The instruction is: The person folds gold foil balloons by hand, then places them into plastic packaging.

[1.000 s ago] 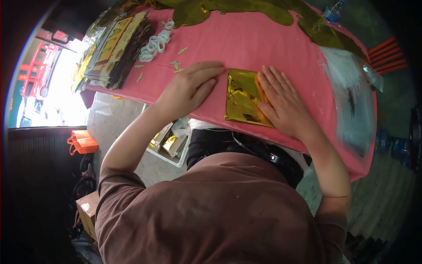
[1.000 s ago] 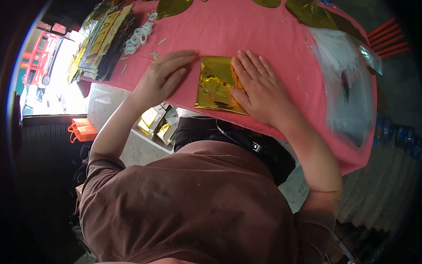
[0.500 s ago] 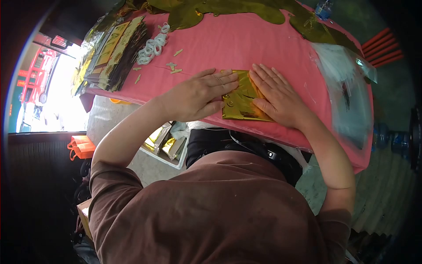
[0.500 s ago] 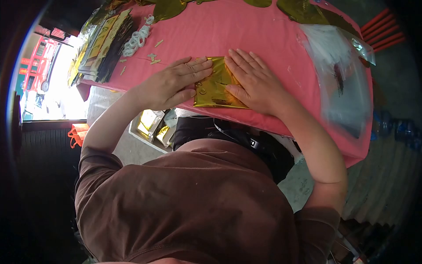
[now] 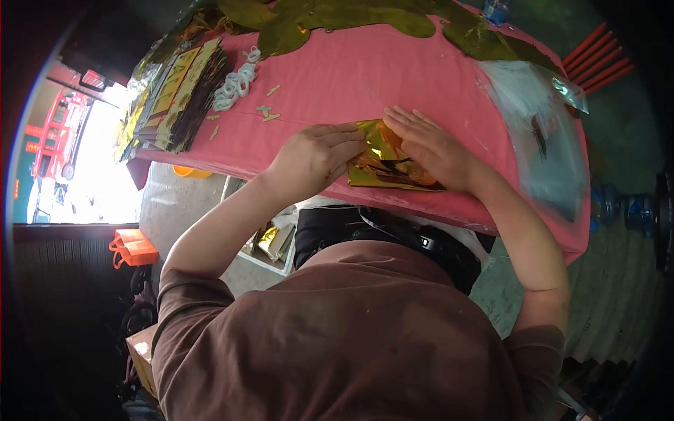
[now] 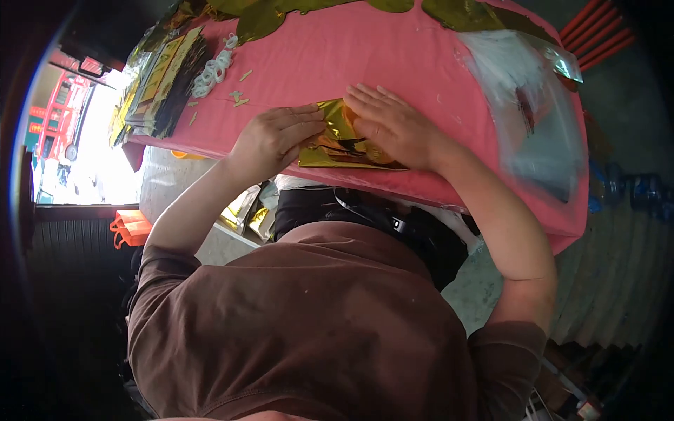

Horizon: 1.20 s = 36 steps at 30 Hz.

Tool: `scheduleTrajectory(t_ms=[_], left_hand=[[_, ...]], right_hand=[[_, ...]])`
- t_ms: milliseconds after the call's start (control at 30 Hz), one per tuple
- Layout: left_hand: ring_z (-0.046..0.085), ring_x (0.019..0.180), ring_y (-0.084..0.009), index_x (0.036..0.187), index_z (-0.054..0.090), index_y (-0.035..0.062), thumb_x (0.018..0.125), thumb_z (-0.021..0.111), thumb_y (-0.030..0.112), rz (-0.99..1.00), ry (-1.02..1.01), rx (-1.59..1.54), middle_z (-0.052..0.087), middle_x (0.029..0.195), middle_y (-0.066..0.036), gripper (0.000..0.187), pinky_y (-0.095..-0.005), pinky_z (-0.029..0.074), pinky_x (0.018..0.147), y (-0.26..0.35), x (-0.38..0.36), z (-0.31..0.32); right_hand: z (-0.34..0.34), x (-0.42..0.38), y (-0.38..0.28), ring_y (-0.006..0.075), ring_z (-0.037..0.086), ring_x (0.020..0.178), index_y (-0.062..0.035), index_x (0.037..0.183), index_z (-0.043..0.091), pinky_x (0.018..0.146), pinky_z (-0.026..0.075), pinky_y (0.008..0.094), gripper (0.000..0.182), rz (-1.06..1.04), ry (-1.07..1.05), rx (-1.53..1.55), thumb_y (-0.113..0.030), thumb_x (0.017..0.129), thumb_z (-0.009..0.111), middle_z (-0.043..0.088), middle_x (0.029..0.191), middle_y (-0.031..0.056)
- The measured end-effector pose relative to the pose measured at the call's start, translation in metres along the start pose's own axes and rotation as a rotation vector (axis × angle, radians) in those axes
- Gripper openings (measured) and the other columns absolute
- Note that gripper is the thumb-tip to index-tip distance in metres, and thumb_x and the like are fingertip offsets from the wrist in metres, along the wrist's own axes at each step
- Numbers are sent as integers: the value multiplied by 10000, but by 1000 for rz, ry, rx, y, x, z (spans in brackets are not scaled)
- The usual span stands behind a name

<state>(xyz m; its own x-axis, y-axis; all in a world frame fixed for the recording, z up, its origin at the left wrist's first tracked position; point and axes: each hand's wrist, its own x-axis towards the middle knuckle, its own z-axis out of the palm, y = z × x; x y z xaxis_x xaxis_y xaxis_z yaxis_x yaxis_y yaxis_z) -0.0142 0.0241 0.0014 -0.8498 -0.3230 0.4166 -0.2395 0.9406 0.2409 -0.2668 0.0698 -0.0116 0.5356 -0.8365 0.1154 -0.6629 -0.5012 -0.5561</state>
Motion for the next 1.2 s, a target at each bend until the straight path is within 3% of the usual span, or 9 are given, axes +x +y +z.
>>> scheduleTrajectory(t_ms=[67, 167, 333, 467, 567, 767, 1000, 1133, 1200], left_hand=[[607, 956, -268, 1012, 608, 21, 648, 606, -18, -17, 26, -18, 627, 1028, -129, 366, -379, 487, 824, -2, 1, -1], [640, 853, -239, 970, 620, 13, 709, 626, 23, -194, 124, -166, 646, 915, -128, 261, -328, 503, 740, -1, -1, -6], [631, 708, -90, 888, 640, -18, 848, 618, 132, -697, 301, -799, 666, 759, -69, 157, -221, 477, 638, -19, 2, 9], [636, 761, -140, 997, 588, -5, 871, 573, 101, -815, 442, -1537, 650, 898, -79, 165, -258, 525, 686, -5, 28, 10], [640, 813, -182, 1064, 546, -14, 881, 546, 92, -880, 364, -1607, 632, 971, -117, 211, -301, 547, 712, -9, 36, 12], [645, 819, -196, 1055, 549, -28, 895, 519, 107, -864, 394, -1567, 633, 967, -143, 212, -308, 551, 722, -6, 41, 16], [646, 837, -210, 1083, 535, -37, 914, 501, 158, -867, 390, -1566, 630, 984, -147, 261, -294, 546, 706, -31, 17, -4], [651, 793, -193, 1069, 555, -36, 917, 498, 168, -891, 541, -1338, 645, 935, -122, 261, -287, 532, 645, -57, -2, -32], [645, 775, -193, 991, 590, -53, 913, 490, 155, -955, 302, -620, 654, 860, -117, 243, -297, 524, 675, -69, -9, -56]], right_hand=[[-8, -2, 8, 236, 279, 1327, -7, 1348, 343, 1102, 145, 367, 508, 28, 57, 225, -332, 960, 297, 366, 1386, 158], [-23, -8, 15, 146, 525, 1082, 10, 1246, 457, 968, 362, 293, 422, 223, 316, 715, -274, 952, 354, 579, 1162, 110], [-21, -11, 17, 125, 537, 1037, -10, 1225, 485, 926, 389, 260, 343, 275, 364, 1032, -146, 912, 454, 589, 1120, 94], [-8, 9, 6, 123, 572, 959, -21, 1156, 537, 863, 435, 255, 292, 175, 407, 1215, -115, 880, 544, 608, 1056, 67], [-10, 22, -6, 118, 595, 855, 22, 1039, 578, 784, 464, 237, 238, 251, 475, 1353, -155, 879, 566, 634, 964, 72], [-5, 28, -4, 123, 609, 634, 6, 951, 606, 580, 502, 234, 197, 304, 512, 1249, -174, 875, 579, 652, 832, 80], [-5, 22, 1, 118, 605, 606, -41, 898, 617, 560, 502, 229, 172, 353, 541, 1257, -208, 867, 592, 644, 802, 54], [-6, 22, 4, 121, 598, 586, -26, 881, 608, 538, 488, 233, 178, 388, 554, 1253, -203, 865, 593, 640, 770, 63], [-5, 25, 2, 121, 595, 583, -24, 877, 605, 530, 482, 235, 175, 376, 551, 1244, -197, 867, 591, 639, 760, 64]])
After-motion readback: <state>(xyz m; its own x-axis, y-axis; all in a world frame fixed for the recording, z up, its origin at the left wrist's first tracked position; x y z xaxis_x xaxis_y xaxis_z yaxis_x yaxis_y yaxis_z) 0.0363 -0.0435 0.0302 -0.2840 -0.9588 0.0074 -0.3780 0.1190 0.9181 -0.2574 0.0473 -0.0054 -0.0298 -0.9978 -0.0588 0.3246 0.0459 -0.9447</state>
